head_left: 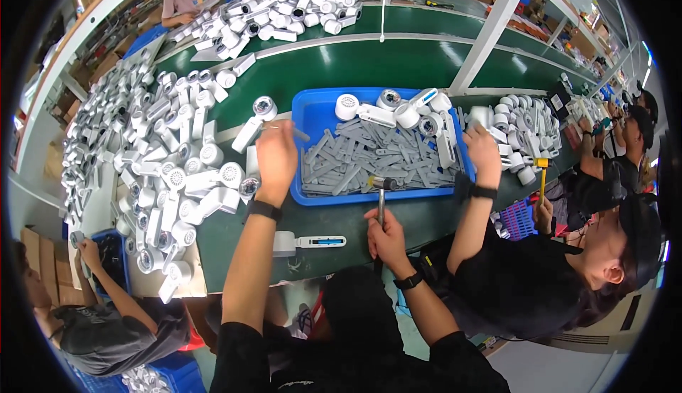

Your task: The person assembles a handheld fan by fitting a gray plastic strip into a white fan body and tapping it into place with a small hammer. They then set the unit aside and repeat the process with another fan body.

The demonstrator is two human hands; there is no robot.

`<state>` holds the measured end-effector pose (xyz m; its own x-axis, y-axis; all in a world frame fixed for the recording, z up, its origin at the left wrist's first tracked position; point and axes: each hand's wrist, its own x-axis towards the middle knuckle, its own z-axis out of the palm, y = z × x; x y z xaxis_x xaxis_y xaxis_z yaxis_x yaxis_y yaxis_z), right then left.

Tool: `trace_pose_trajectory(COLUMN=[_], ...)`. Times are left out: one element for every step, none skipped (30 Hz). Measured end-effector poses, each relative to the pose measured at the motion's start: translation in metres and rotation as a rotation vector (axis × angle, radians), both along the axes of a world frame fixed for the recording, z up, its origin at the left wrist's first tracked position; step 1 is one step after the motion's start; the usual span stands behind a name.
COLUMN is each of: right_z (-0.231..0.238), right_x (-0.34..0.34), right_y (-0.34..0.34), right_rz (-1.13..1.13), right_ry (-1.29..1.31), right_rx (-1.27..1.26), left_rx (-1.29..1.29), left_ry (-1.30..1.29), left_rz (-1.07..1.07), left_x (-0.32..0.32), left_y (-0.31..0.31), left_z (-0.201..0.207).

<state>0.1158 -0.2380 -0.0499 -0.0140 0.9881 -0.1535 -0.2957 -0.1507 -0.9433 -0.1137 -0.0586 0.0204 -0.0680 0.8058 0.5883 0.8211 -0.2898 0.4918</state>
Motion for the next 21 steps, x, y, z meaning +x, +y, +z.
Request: trace_pose_trajectory(right_z=[-0.001, -0.003, -0.004, -0.003, -0.003, -0.002, -0.001, -0.001, 0.0, 0.001, 0.001, -0.001, -0.003, -0.004, -0.005, -0.005, -0.004, -0.004, -0.003, -0.003, -0.003], right_x=[-0.001, 0.0, 0.0, 0.001, 0.002, 0.0, -0.002, -0.003, -0.004, -0.004, -0.005, -0.004, -0.003, -0.001, -0.001, -0.002, -0.003, -0.004, -0.005, -0.005, -0.003], right_y=[0.001, 0.003, 0.001, 0.001, 0.0, 0.0, 0.0, -0.001, -0.001, -0.001, -0.002, -0.004, -0.005, -0.005, -0.006, -0.005, -0.005, -0.005, -0.004, -0.004, -0.005], right_rz=[0.003, 0.011, 0.013, 0.008, -0.001, -0.003, -0.005, -0.004, -0.016, -0.028, -0.029, -0.065, -0.101, -0.11, -0.108, -0.101, -0.102, -0.084, -0.07, -0.069, -0.078], right_ry=[0.004, -0.006, -0.017, -0.022, -0.025, -0.021, -0.018, -0.016, -0.009, -0.003, -0.003, 0.0, 0.002, -0.001, 0.014, 0.03, 0.029, 0.017, 0.005, 0.009, 0.009], right_rx=[0.002, -0.005, -0.019, -0.002, -0.009, -0.001, 0.008, 0.006, 0.008, 0.01, 0.013, 0.014, 0.016, 0.019, 0.022, 0.026, 0.029, 0.026, 0.023, 0.01, 0.011], left_rx=[-0.008, 0.093, 0.087, -0.113, -0.32, -0.362, -0.363, -0.329, -0.287, -0.349, -0.346, -0.44, -0.532, -0.55, -0.548, -0.465, -0.381, -0.379, -0.406, -0.434, -0.432], left_ry=[-0.327, -0.439, -0.437, -0.708, -0.976, -1.051, -1.049, -0.709, -0.371, -0.159, -0.159, -0.122, -0.084, 0.024, 0.024, 0.103, 0.181, 0.181, 0.211, 0.241, 0.243], left_rz=[-0.005, -0.084, -0.086, -0.206, -0.325, -0.366, -0.362, -0.307, -0.25, -0.154, -0.155, -0.165, -0.175, -0.131, -0.137, -0.128, -0.118, -0.121, -0.114, -0.106, -0.114], left_x=[-0.003, -0.011, -0.012, -0.014, -0.014, -0.012, -0.01, -0.008, -0.008, -0.007, -0.007, 0.002, 0.011, 0.019, 0.021, 0.021, 0.02, 0.018, 0.017, 0.016, 0.018], left_y=[-0.003, -0.001, -0.008, -0.016, -0.024, -0.031, -0.036, -0.039, -0.041, -0.041, -0.044, -0.048, -0.051, -0.051, -0.049, -0.045, -0.041, -0.036, -0.031, -0.028, -0.026], left_z=[0.007, 0.001, 0.005, 0.013, 0.018, 0.018, 0.017, 0.014, 0.01, 0.004, -0.002, -0.003, -0.004, -0.005, -0.012, -0.023, -0.034, -0.044, -0.049, -0.055, -0.055])
